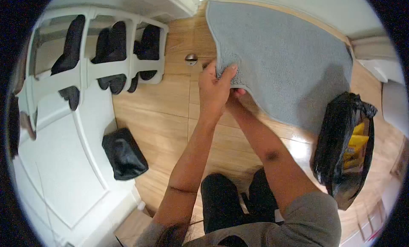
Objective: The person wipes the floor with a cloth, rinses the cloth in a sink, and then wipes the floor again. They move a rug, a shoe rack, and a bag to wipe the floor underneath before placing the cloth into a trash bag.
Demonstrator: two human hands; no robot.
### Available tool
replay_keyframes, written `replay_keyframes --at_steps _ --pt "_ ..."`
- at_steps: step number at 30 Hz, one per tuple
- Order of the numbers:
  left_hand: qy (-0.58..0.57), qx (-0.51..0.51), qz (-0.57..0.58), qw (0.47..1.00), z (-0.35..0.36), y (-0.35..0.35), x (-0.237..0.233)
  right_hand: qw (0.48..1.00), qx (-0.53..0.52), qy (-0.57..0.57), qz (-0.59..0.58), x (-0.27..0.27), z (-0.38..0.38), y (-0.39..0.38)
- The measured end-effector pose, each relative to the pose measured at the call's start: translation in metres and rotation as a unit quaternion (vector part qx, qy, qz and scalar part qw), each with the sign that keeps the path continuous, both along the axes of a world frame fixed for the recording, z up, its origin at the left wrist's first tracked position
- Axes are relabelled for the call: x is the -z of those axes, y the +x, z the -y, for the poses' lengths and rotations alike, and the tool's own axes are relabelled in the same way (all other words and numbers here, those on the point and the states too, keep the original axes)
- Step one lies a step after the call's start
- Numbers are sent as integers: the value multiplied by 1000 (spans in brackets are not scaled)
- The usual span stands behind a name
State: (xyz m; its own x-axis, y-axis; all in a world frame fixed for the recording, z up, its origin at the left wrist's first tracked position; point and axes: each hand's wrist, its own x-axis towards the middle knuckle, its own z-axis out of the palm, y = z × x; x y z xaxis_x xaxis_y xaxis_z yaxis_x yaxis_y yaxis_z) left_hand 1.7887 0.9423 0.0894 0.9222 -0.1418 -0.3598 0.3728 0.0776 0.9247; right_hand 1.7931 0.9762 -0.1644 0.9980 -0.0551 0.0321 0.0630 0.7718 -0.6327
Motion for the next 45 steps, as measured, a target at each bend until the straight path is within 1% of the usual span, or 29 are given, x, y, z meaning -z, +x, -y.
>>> replay_keyframes --at_steps 2,4,5,6,7,9,11,13,14,15,16,19,20,21,23,26,28,29,30,31,33,34,36,37,38,41,42,44,45 --pt "20 -23 -30 999 -2 1 3 983 -103 -77 -128 1 -20 -63" --pt "42 -58 -37 997 -1 -2 11 962 -204 102 -149 -15 -34 -147" --pt "56 -79 -41 994 -1 -5 15 959 -212 109 -151 -31 -21 -168" --pt "63 -87 -44 993 -3 -9 16 920 -270 -284 26 -45 4 -186" --pt "115 -108 -50 986 -5 -14 17 706 -274 -621 204 -57 26 -196" --pt "168 -136 -56 975 -14 -21 37 716 -267 -626 152 -76 60 -181" --pt "408 -208 134 879 -27 -36 71 729 -249 -637 37 -89 74 -157" --pt "427 -211 138 868 -31 -55 53 633 -189 -746 81 -87 65 -135" --pt "441 -210 151 859 -31 -64 40 862 -235 -446 -53 -83 48 -124" --pt "442 -214 147 859 -32 -79 31 949 -245 -73 -185 -74 24 -119" --pt "376 -225 158 885 -32 -92 23 948 -251 -76 -182 -63 -11 -108" --pt "302 -245 173 905 -49 -145 -3 999 -23 23 14 -40 -133 -86" --pt "300 -247 173 905 -57 -162 -9 899 -52 -402 167 -45 -151 -91" --pt "297 -250 171 905 -70 -180 -7 604 -71 -741 284 -62 -159 -102" --pt "391 -239 210 864 -109 -219 7 590 -134 -731 317 -75 -172 -152" --pt "381 -253 46 888 -177 -264 34 580 -243 -694 351 -81 -137 -218" --pt "354 -234 -40 905 -226 -292 73 549 -160 -749 334 -81 -67 -256" --pt "461 -126 -28 878 -250 -307 102 562 -188 -774 226 -81 -30 -268" --pt "558 -13 -16 829 -264 -317 117 646 -285 -708 -20 -125 8 -252" --pt "547 -10 -11 837 -265 -310 110 483 -97 -852 176 -95 61 -276" --pt "532 134 -277 788 -256 -286 90 410 5 -912 -4 -103 124 -284" --pt "552 129 -277 776 -256 -287 102 389 17 -921 -18 -91 138 -285" --pt "557 144 -257 776 -255 -287 117 225 148 -911 -311 -51 175 -277" --pt "567 148 -273 763 -257 -289 120 265 148 -871 -386 -70 149 -261" --pt "581 146 -288 747 -257 -287 122 259 207 -891 -309 -43 143 -250" --pt "555 158 -291 763 -251 -280 98 373 150 -897 -187 -65 36 -207" --pt "553 168 -283 765 -251 -280 100 358 162 -913 -107 -56 0 -195" --pt "569 158 -279 757 -252 -282 104 428 53 -902 -5 -96 -72 -198" --pt "568 164 -274 758 -252 -284 106 533 -96 -841 4 -95 -93 -205"
